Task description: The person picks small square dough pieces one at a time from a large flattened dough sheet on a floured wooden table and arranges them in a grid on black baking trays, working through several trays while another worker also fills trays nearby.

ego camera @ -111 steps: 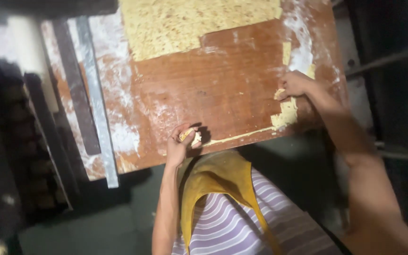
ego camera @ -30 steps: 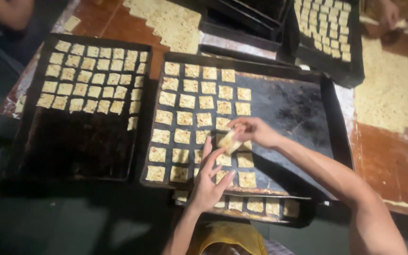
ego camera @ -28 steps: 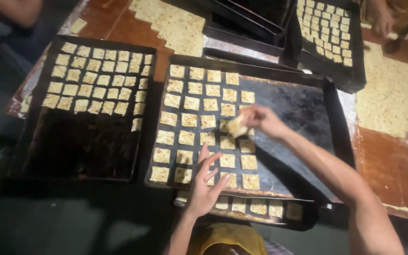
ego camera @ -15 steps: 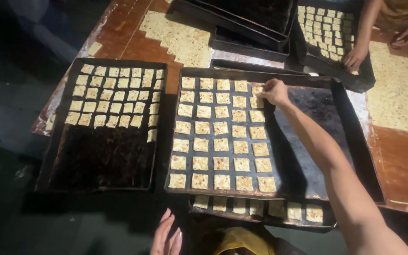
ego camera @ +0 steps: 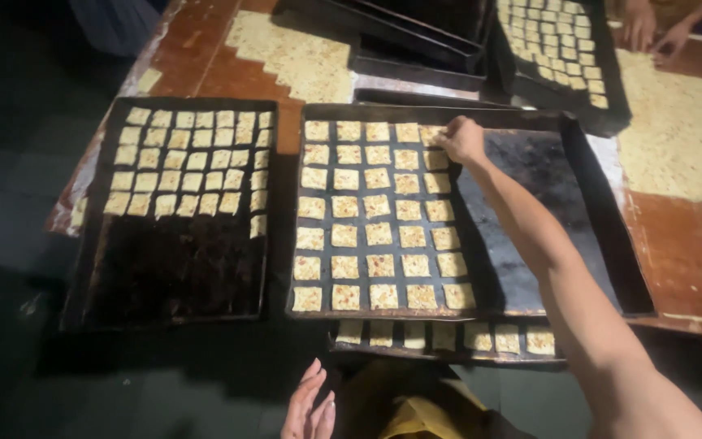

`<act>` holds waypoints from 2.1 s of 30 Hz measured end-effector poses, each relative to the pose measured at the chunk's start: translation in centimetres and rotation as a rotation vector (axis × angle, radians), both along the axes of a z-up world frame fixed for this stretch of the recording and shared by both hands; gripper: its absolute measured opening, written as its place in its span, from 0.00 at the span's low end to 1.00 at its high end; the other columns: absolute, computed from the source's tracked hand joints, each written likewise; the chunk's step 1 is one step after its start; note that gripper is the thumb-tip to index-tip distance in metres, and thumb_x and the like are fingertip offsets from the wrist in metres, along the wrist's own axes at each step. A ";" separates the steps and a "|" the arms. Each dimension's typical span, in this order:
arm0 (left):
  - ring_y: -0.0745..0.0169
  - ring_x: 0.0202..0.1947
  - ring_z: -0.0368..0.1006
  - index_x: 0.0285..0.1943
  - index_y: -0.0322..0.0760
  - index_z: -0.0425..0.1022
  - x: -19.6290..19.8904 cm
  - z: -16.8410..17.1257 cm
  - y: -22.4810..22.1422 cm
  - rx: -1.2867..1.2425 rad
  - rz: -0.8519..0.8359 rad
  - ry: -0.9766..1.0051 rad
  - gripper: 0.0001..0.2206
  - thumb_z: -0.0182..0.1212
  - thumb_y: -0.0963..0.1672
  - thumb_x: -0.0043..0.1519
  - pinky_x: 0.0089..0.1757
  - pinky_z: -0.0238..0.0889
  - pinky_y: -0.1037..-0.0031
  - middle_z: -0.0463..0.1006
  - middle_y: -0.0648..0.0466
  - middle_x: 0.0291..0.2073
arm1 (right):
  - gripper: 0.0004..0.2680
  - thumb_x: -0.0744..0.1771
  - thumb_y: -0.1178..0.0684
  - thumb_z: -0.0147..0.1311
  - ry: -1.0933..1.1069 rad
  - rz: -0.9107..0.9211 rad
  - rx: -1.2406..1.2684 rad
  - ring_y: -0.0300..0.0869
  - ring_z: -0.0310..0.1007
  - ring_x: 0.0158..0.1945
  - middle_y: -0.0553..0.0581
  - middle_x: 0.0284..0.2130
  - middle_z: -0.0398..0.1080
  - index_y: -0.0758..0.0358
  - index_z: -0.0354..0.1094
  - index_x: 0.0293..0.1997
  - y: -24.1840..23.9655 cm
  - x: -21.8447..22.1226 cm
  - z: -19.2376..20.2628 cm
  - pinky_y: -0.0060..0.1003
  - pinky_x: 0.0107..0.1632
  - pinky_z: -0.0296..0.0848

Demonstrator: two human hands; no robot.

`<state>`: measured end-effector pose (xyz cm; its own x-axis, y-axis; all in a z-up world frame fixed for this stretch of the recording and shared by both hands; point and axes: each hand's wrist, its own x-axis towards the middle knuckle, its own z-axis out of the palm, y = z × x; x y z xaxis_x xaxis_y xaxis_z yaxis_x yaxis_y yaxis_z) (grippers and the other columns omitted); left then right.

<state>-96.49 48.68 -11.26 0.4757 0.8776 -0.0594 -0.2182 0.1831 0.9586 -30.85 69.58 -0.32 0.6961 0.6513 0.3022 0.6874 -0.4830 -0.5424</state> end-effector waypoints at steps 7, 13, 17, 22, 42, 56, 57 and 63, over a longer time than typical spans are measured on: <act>0.46 0.72 0.59 0.65 0.28 0.67 1.1 -17.9 5.6 -0.483 -0.330 -0.206 0.21 0.59 0.37 0.62 0.59 0.64 0.48 0.59 0.44 0.74 | 0.17 0.60 0.46 0.69 0.013 0.175 -0.206 0.53 0.79 0.43 0.66 0.39 0.77 0.69 0.74 0.44 -5.7 -6.0 6.5 0.44 0.46 0.76; 0.41 0.72 0.62 0.68 0.31 0.66 6.6 -15.4 7.0 -0.544 -0.722 -0.231 0.26 0.65 0.38 0.59 0.61 0.66 0.47 0.63 0.41 0.72 | 0.17 0.66 0.47 0.60 0.491 0.417 0.104 0.46 0.77 0.45 0.62 0.44 0.76 0.66 0.68 0.56 -20.3 -10.4 15.6 0.40 0.46 0.76; 0.42 0.66 0.70 0.67 0.37 0.62 13.2 -9.3 6.4 -0.142 -0.817 -0.121 0.26 0.67 0.38 0.60 0.58 0.70 0.50 0.70 0.40 0.66 | 0.19 0.74 0.41 0.41 1.133 0.634 0.837 0.43 0.72 0.32 0.59 0.33 0.72 0.67 0.63 0.65 -35.3 -9.5 15.9 0.35 0.36 0.70; 0.49 0.57 0.74 0.65 0.27 0.68 21.9 4.4 4.3 0.066 -0.725 -0.176 0.22 0.61 0.36 0.61 0.55 0.68 0.59 0.77 0.37 0.57 | 0.19 0.74 0.40 0.37 0.973 0.101 0.870 0.42 0.65 0.27 0.59 0.28 0.68 0.68 0.64 0.62 -54.3 -7.3 6.4 0.34 0.31 0.63; 0.46 0.50 0.77 0.57 0.28 0.74 49.7 17.8 20.9 0.729 0.048 0.876 0.28 0.77 0.46 0.51 0.52 0.68 0.63 0.79 0.39 0.49 | 0.24 0.72 0.26 0.36 1.691 -0.290 1.014 0.42 0.62 0.21 0.51 0.20 0.66 0.57 0.71 0.54 -88.5 -4.4 -36.2 0.39 0.25 0.64; 0.36 0.56 0.70 0.61 0.29 0.63 56.4 13.2 25.1 0.724 0.122 1.129 0.30 0.76 0.45 0.54 0.51 0.67 0.56 0.71 0.35 0.53 | 0.18 0.73 0.32 0.40 1.500 -0.477 0.881 0.37 0.59 0.24 0.48 0.23 0.62 0.55 0.68 0.53 -78.0 -1.2 -24.7 0.34 0.29 0.62; 0.36 0.56 0.70 0.61 0.29 0.63 56.3 13.2 25.2 0.719 0.119 1.129 0.30 0.76 0.45 0.54 0.51 0.67 0.56 0.71 0.35 0.53 | 0.18 0.73 0.32 0.40 1.499 -0.480 0.877 0.37 0.59 0.24 0.48 0.23 0.62 0.55 0.68 0.53 -77.3 -1.2 -24.0 0.34 0.29 0.62; 0.37 0.57 0.70 0.60 0.32 0.65 55.6 14.2 25.1 0.670 0.077 1.070 0.28 0.75 0.43 0.55 0.52 0.67 0.54 0.72 0.38 0.54 | 0.18 0.72 0.34 0.41 1.563 -0.467 0.881 0.37 0.59 0.26 0.47 0.24 0.61 0.58 0.67 0.54 -73.7 -2.5 -20.9 0.34 0.31 0.62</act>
<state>-40.86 73.76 2.95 0.4108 0.9079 0.0837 0.7334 -0.3836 0.5613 -33.35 -4.12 -21.25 0.6966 0.3785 -0.6095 -0.7136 0.2766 -0.6437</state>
